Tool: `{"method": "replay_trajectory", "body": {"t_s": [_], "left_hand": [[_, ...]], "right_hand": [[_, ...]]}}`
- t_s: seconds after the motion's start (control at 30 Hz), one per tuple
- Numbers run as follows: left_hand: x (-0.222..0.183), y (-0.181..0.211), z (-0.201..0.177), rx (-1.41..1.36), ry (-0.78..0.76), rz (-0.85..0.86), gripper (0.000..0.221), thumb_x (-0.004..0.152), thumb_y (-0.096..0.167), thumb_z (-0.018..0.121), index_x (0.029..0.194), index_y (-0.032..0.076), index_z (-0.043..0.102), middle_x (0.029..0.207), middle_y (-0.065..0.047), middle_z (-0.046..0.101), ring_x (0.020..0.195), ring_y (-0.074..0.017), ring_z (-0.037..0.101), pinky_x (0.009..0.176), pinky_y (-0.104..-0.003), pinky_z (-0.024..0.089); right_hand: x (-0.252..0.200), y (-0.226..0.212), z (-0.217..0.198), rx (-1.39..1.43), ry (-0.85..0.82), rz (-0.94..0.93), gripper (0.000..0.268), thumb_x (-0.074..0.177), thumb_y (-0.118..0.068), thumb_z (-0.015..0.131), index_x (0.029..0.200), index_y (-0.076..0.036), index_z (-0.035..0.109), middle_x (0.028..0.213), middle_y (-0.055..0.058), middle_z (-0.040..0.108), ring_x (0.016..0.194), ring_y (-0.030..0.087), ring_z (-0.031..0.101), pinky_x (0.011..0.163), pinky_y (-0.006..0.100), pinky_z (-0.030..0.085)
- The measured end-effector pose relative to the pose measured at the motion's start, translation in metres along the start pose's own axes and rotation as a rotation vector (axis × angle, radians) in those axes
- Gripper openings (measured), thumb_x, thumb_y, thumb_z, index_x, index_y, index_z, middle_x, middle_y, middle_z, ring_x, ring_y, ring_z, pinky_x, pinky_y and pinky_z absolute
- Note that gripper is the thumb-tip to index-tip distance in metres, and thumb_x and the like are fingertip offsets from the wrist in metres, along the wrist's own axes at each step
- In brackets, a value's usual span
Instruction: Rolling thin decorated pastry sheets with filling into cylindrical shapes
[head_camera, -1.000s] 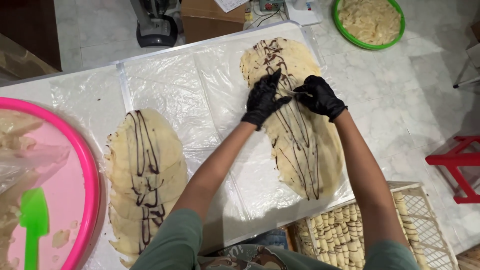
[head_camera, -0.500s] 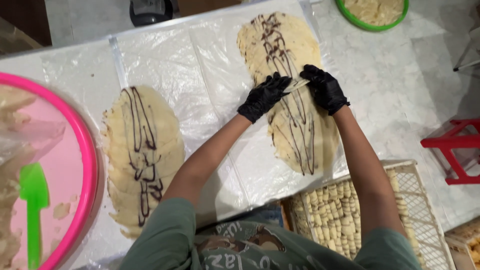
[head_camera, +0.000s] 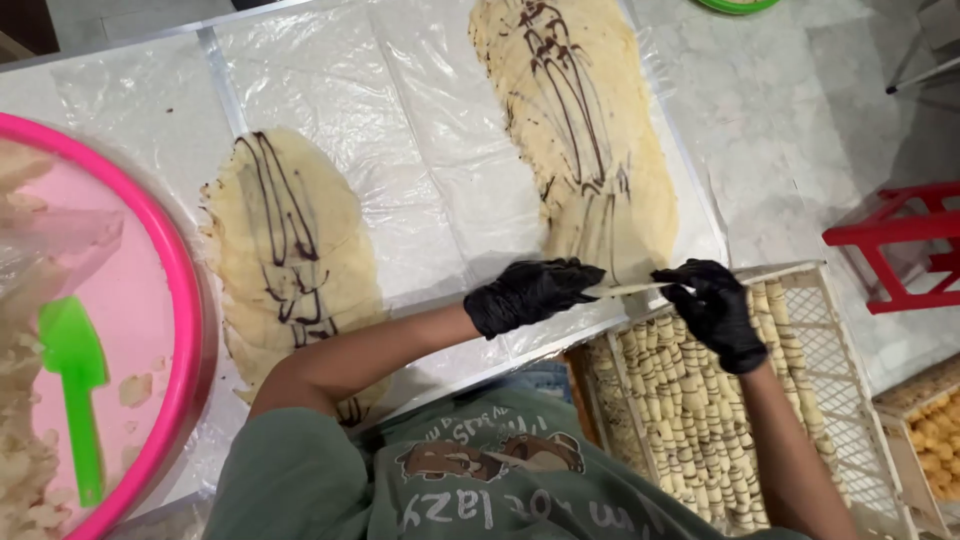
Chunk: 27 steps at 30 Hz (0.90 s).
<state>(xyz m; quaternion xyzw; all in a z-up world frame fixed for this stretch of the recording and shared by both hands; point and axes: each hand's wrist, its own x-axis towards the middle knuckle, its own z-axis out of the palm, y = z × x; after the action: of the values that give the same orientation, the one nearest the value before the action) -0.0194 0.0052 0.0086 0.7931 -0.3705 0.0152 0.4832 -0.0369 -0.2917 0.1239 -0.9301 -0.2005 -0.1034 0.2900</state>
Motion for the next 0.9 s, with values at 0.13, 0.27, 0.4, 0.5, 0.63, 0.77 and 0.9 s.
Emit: {"method": "replay_trajectory", "body": {"t_s": [0.13, 0.27, 0.4, 0.5, 0.63, 0.77, 0.9], "left_hand": [[-0.008, 0.046, -0.057, -0.628, 0.031, 0.019, 0.040, 0.094, 0.014, 0.071, 0.133, 0.007, 0.065, 0.129, -0.011, 0.071, 0.117, -0.0256, 0.071, 0.105, -0.035, 0.059], [-0.053, 0.004, -0.102, -1.199, -0.012, -0.004, 0.041, 0.103, 0.009, 0.067, 0.140, -0.003, 0.056, 0.148, -0.022, 0.056, 0.140, -0.0306, 0.055, 0.124, -0.041, 0.044], [-0.115, -0.056, -0.252, -1.218, 0.075, -0.280, 0.071, 0.080, 0.009, 0.082, 0.145, -0.003, 0.057, 0.142, -0.019, 0.064, 0.133, -0.0227, 0.061, 0.110, -0.029, 0.050], [-0.148, -0.159, -0.359, -1.139, 0.133, -0.240, 0.071, 0.079, 0.025, 0.088, 0.139, -0.001, 0.062, 0.142, -0.015, 0.064, 0.135, -0.0207, 0.061, 0.112, -0.027, 0.050], [-0.183, -0.171, -0.463, -0.001, 0.311, -0.335, 0.021, 0.099, 0.026, 0.071, 0.117, 0.018, 0.077, 0.114, -0.001, 0.075, 0.118, -0.0238, 0.068, 0.106, -0.034, 0.049], [-0.229, -0.186, -0.470, 0.583, 0.298, 0.073, 0.026, 0.105, 0.024, 0.063, 0.122, 0.014, 0.079, 0.114, -0.005, 0.079, 0.105, -0.0258, 0.074, 0.092, -0.036, 0.055], [-0.272, -0.106, -0.411, 0.562, 0.262, -0.105, 0.031, 0.103, 0.030, 0.064, 0.128, 0.014, 0.074, 0.120, -0.008, 0.076, 0.111, -0.0280, 0.070, 0.098, -0.040, 0.051]], "right_hand": [[0.034, -0.038, -0.048, 0.370, -0.296, 0.211, 0.028, 0.090, -0.014, 0.072, 0.114, -0.001, 0.071, 0.113, 0.014, 0.075, 0.113, 0.026, 0.070, 0.102, 0.041, 0.054], [0.098, -0.094, -0.021, 0.615, -0.584, 0.407, 0.047, 0.091, -0.031, 0.064, 0.126, 0.000, 0.070, 0.118, 0.011, 0.073, 0.109, 0.020, 0.063, 0.089, 0.036, 0.049], [0.187, -0.186, 0.094, 0.355, -0.649, 0.340, 0.056, 0.102, -0.043, 0.058, 0.144, -0.006, 0.060, 0.144, 0.023, 0.059, 0.138, 0.040, 0.051, 0.120, 0.056, 0.033], [0.275, -0.190, 0.198, 0.138, -0.673, 0.142, 0.050, 0.110, -0.059, 0.045, 0.144, -0.026, 0.061, 0.130, 0.002, 0.068, 0.120, 0.021, 0.063, 0.113, 0.044, 0.042], [0.364, -0.226, 0.307, 1.011, -0.465, -0.327, 0.038, 0.101, -0.016, 0.075, 0.132, 0.002, 0.062, 0.112, 0.017, 0.071, 0.104, 0.024, 0.070, 0.091, 0.037, 0.058], [0.353, -0.240, 0.362, 0.813, -0.356, -0.702, 0.014, 0.100, -0.009, 0.073, 0.108, 0.002, 0.075, 0.108, 0.021, 0.076, 0.110, 0.037, 0.071, 0.095, 0.044, 0.056], [0.272, -0.191, 0.390, 0.570, -0.544, -1.065, 0.059, 0.110, -0.046, 0.036, 0.128, -0.001, 0.070, 0.133, 0.021, 0.069, 0.130, 0.039, 0.061, 0.111, 0.053, 0.046]]}}
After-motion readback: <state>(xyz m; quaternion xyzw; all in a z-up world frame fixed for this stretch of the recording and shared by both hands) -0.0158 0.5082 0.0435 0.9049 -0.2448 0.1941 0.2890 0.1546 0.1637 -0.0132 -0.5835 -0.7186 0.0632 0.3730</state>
